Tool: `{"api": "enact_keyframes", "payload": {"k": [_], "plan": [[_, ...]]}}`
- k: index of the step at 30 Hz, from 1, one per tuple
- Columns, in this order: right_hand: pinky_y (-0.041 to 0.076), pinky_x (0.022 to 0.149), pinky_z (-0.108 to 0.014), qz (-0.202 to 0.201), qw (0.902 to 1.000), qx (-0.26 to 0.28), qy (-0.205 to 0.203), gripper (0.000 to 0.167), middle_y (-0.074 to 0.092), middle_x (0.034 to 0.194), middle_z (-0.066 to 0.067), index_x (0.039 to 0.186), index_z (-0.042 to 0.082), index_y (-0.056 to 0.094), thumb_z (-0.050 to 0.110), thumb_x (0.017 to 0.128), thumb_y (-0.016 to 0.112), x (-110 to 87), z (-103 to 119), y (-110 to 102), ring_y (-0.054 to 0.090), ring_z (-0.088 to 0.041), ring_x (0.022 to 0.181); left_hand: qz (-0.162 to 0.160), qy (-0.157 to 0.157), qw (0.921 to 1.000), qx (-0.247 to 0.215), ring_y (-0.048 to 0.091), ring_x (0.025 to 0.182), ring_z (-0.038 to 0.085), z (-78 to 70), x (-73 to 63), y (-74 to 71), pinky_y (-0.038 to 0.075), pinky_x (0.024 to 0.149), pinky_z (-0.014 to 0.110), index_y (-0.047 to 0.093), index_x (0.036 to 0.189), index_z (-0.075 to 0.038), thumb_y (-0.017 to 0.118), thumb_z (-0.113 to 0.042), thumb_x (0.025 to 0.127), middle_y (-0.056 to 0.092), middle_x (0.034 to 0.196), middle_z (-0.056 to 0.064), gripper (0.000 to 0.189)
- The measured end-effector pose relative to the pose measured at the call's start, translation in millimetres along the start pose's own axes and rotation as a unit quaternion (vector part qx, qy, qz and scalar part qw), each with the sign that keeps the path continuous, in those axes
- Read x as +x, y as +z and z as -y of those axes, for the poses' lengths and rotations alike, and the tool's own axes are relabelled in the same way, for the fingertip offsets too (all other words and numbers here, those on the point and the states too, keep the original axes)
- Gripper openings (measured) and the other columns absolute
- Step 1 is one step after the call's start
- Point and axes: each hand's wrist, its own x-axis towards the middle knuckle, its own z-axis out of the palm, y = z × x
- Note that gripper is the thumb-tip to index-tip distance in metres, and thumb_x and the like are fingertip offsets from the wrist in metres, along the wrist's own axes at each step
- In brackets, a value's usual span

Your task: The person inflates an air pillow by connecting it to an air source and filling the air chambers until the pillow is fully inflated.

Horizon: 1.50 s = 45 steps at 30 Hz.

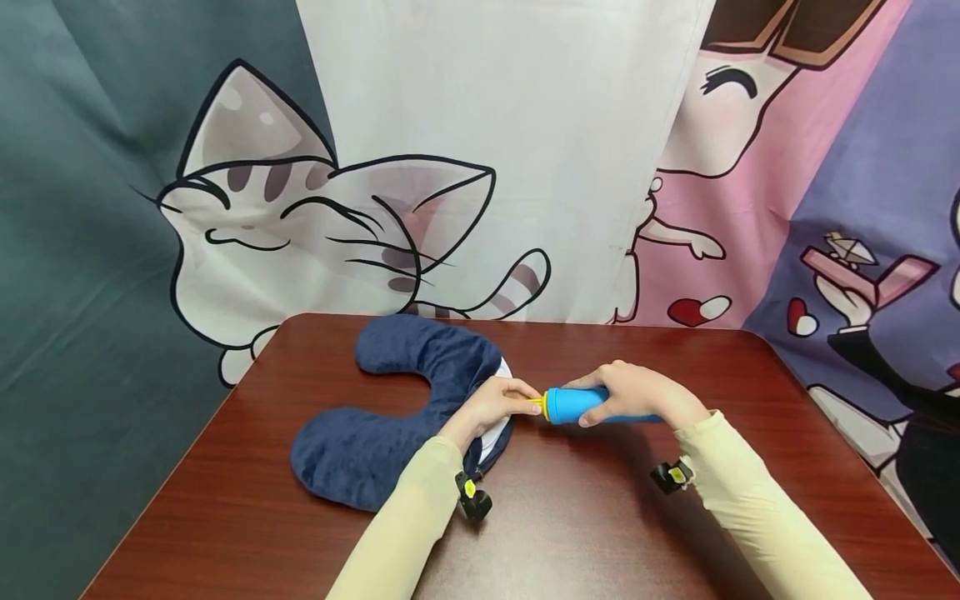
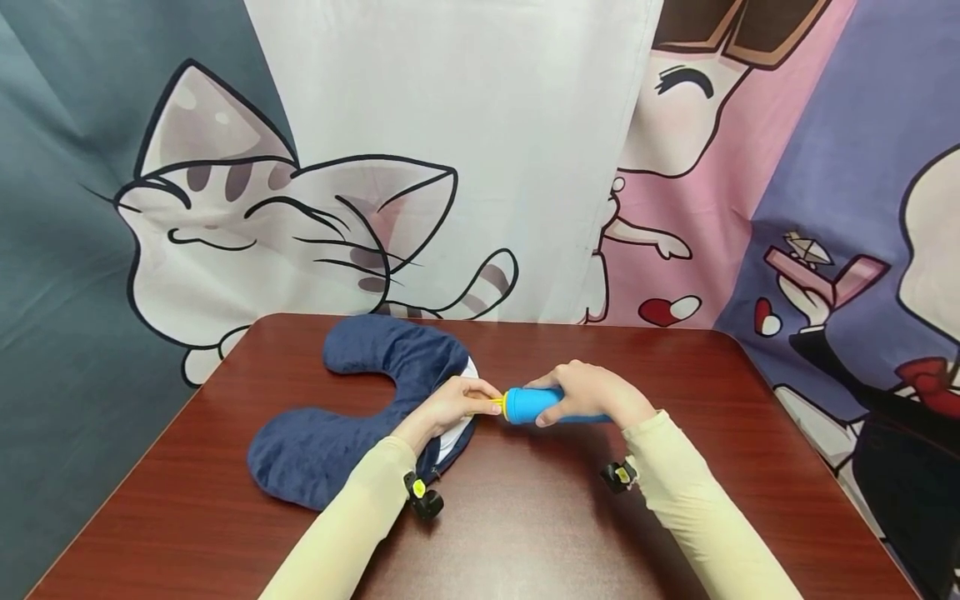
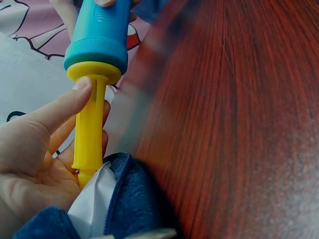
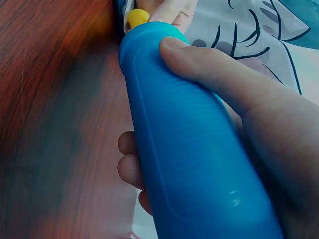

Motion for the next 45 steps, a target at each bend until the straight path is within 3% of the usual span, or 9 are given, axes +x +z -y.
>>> {"api": "enact_keyframes", "payload": {"k": [11,23,45], "plan": [[0.054,0.075,-0.031,0.001,0.9998,0.018,0.009,0.061,0.072,0.115,-0.001,0.133,0.027,0.063,0.049,0.079,0.079,-15.1,-7.5,4.6,0.061,-0.014,0.091,0.007,-0.009,0.9998,-0.013,0.065,0.077,0.006,6.8,-0.4,5.5,0.056,0.083,0.029,0.072,0.105,0.004,0.075,-0.005,0.084,0.075,0.091,0.01,0.023],[0.05,0.072,-0.027,-0.021,0.9993,0.026,0.017,0.065,0.07,0.118,-0.002,0.135,0.027,0.062,0.052,0.078,0.079,-58.9,-28.7,-11.9,0.059,-0.014,0.094,0.014,-0.003,0.9999,0.0,0.066,0.08,0.008,3.5,-0.1,2.9,0.056,0.085,0.03,0.072,0.106,0.004,0.074,-0.007,0.087,0.075,0.1,0.018,0.023],[0.046,0.066,-0.022,-0.036,0.9986,0.007,0.038,0.07,0.071,0.113,-0.001,0.134,0.024,0.063,0.056,0.074,0.079,-114.7,-53.4,-42.4,0.057,-0.011,0.087,0.009,-0.009,0.9999,-0.011,0.067,0.079,0.006,1.1,-1.0,-0.1,0.056,0.084,0.03,0.072,0.106,0.004,0.075,-0.007,0.086,0.076,0.1,0.017,0.023]]}}
